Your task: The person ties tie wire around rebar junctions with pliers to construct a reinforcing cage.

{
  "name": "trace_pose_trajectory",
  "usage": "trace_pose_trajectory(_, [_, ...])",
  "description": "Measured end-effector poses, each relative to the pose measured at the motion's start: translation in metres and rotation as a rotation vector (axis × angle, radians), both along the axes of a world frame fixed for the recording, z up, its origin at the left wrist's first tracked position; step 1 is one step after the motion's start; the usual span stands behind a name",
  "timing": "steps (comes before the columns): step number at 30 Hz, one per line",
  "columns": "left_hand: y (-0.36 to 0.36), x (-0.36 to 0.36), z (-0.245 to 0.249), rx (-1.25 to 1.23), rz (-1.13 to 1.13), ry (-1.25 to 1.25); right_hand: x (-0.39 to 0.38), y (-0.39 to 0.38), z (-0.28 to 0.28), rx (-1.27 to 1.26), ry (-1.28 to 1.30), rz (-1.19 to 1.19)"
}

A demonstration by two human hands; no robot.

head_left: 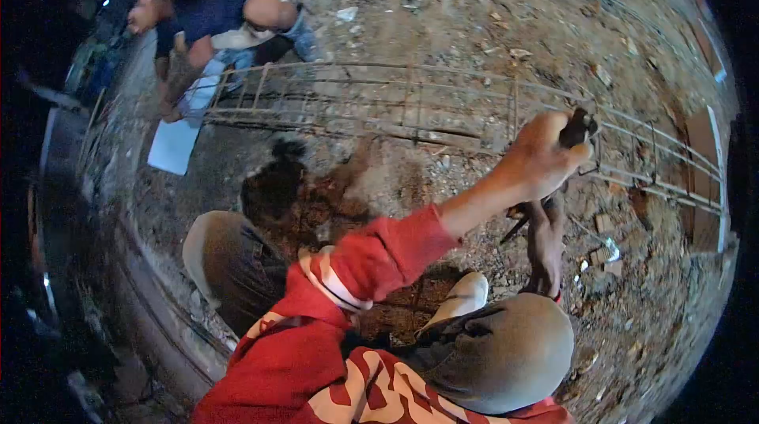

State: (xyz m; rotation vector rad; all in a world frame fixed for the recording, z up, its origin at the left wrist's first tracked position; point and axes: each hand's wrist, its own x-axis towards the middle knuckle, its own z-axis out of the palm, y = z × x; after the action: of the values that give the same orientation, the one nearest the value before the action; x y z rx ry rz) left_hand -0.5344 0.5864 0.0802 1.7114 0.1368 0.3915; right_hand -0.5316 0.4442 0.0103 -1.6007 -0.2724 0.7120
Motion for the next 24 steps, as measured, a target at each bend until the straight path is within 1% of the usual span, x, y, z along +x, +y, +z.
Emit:
trace_pose_trajectory(1, [0.009, 0.004, 0.009, 0.081, 0.004, -0.038, 0.003, 0.01, 0.014, 0.059, -0.005, 0.008])
trace_pose_trajectory(3, [0.025, 0.016, 0.032, 0.176, 0.149, -0.252, 0.009, 0.03, 0.033, 0.178, -0.225, -0.003])
trace_pose_trajectory(5, [0.049, 0.012, 0.063, 0.292, 0.106, -0.159, 0.015, 0.045, 0.073, 0.154, -0.306, 0.009])
trace_pose_trajectory(6, [0.061, 0.007, 0.085, 0.267, -0.039, -0.115, 0.027, 0.052, 0.076, 0.284, -0.409, 0.061])
trace_pose_trajectory(7, [0.07, 0.0, 0.107, 0.443, 0.049, 0.118, 0.038, 0.06, 0.077, 0.417, -0.508, 0.109])
trace_pose_trajectory(9, [0.088, -0.008, 0.129, 0.52, 0.114, 0.204, 0.051, 0.073, 0.101, 0.594, -0.161, 0.12])
trace_pose_trajectory(10, [0.096, -0.015, 0.135, 0.527, 0.127, 0.213, 0.055, 0.08, 0.105, 0.724, -0.038, 0.11])
trace_pose_trajectory(11, [0.104, -0.023, 0.141, 0.56, 0.136, 0.216, 0.064, 0.084, 0.105, 0.684, 0.058, 0.077])
trace_pose_trajectory(13, [0.119, -0.043, 0.15, 0.611, 0.157, 0.219, 0.087, 0.093, 0.105, 0.905, 0.379, 0.519])
trace_pose_trajectory(14, [0.128, -0.054, 0.153, 0.635, 0.17, 0.219, 0.076, 0.098, 0.116, 0.904, 0.382, 0.533])
trace_pose_trajectory(15, [0.14, -0.065, 0.154, 0.656, 0.183, 0.221, 0.056, 0.105, 0.132, 0.792, 0.372, 0.268])
trace_pose_trajectory(16, [0.156, -0.076, 0.152, 0.689, 0.184, 0.373, 0.043, 0.11, 0.14, 0.672, 0.355, 0.004])
trace_pose_trajectory(17, [0.167, -0.091, 0.149, 0.684, 0.193, 0.375, 0.045, 0.112, 0.133, 0.667, 0.356, 0.013])
trace_pose_trajectory(19, [0.192, -0.126, 0.143, 0.494, 0.146, 0.397, 0.061, 0.116, 0.113, 0.587, 0.204, -0.059])
trace_pose_trajectory(20, [0.205, -0.144, 0.141, 0.492, 0.143, 0.393, 0.062, 0.121, 0.113, 0.577, 0.195, -0.089])
trace_pose_trajectory(21, [0.22, -0.163, 0.139, 0.5, 0.223, 0.423, 0.069, 0.124, 0.098, 0.573, 0.188, -0.093])
trace_pose_trajectory(22, [0.234, -0.181, 0.139, 0.507, 0.3, 0.451, 0.078, 0.123, 0.073, 0.373, -0.504, -0.078])
trace_pose_trajectory(23, [0.25, -0.199, 0.141, 0.503, 0.292, 0.441, 0.083, 0.125, 0.058, 0.128, -1.185, -0.055])
trace_pose_trajectory(24, [0.267, -0.216, 0.142, 0.497, 0.3, 0.385, 0.082, 0.13, 0.057, 0.174, -0.945, -0.017])
